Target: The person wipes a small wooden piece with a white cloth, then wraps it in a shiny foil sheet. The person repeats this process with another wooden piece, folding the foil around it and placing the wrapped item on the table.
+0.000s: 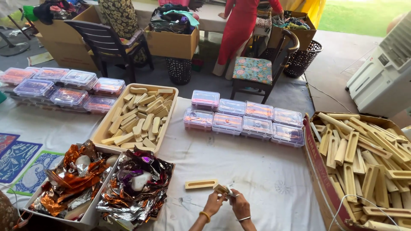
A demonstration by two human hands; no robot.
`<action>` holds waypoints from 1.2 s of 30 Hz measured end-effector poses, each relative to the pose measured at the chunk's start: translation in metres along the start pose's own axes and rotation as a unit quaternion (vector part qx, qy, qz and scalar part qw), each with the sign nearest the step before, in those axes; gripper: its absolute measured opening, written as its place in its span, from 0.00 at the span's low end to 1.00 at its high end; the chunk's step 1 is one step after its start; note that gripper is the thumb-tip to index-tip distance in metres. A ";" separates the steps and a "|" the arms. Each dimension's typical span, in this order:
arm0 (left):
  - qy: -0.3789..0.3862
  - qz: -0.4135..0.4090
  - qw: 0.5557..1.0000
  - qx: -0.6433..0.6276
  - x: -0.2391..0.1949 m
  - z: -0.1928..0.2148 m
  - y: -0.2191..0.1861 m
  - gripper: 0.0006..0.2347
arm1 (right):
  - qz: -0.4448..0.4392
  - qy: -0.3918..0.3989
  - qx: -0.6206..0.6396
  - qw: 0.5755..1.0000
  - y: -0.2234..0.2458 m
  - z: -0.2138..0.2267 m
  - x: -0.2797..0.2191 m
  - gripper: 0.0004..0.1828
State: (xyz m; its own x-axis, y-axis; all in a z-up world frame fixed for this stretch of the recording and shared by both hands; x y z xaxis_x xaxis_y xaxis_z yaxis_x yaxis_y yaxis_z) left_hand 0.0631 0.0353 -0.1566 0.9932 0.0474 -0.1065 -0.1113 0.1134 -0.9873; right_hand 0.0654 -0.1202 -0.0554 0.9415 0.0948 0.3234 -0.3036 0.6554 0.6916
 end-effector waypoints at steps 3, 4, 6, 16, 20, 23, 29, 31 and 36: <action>-0.053 -0.034 0.998 0.023 -0.037 0.016 -0.113 0.25 | -0.040 0.009 0.012 0.999 0.003 -0.005 -0.002 0.17; -0.052 -0.033 0.998 0.024 -0.039 0.019 -0.124 0.25 | -0.041 0.008 0.013 0.999 0.001 -0.005 -0.001 0.17; -0.142 -0.097 0.970 0.172 -0.052 0.038 -0.157 0.25 | -0.048 -0.004 -0.003 0.999 -0.003 -0.005 -0.003 0.17; -0.133 -0.255 0.915 0.282 -0.053 0.021 -0.168 0.13 | -0.094 -0.025 0.090 0.991 0.027 0.000 0.001 0.18; -0.125 -0.311 0.897 0.288 -0.063 0.016 -0.181 0.13 | -0.063 -0.039 0.088 0.993 -0.013 -0.015 -0.007 0.18; -0.115 -0.327 0.898 0.271 -0.075 0.010 -0.185 0.14 | -0.083 0.000 0.052 0.995 -0.034 -0.023 -0.019 0.16; -0.139 -0.310 0.902 0.266 -0.070 0.015 -0.197 0.13 | -0.112 0.020 0.061 0.992 0.003 -0.003 0.002 0.14; -0.144 -0.294 0.906 0.268 -0.064 0.018 -0.193 0.13 | -0.108 0.009 0.069 0.992 0.027 0.009 0.009 0.15; -0.142 -0.215 0.925 0.278 -0.047 0.020 -0.156 0.13 | -0.065 -0.026 0.103 0.992 0.037 0.007 0.019 0.18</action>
State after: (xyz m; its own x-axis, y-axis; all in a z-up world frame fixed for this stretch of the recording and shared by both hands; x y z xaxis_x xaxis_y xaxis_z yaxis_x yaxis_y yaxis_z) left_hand 0.0332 0.0349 0.0045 0.9092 0.1290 0.3958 0.2131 0.6725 -0.7087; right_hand 0.0713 -0.0992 -0.0187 0.9673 -0.0229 0.2526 -0.2091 0.4918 0.8453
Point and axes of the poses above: each hand's wrist, its own x-axis towards the middle knuckle, its own z-axis out of the back of the hand, y = z × x, the point moved 8 cm from there along x, towards the middle knuckle, and after that the axes turned 4 degrees about -z, right-handed, at the moved point
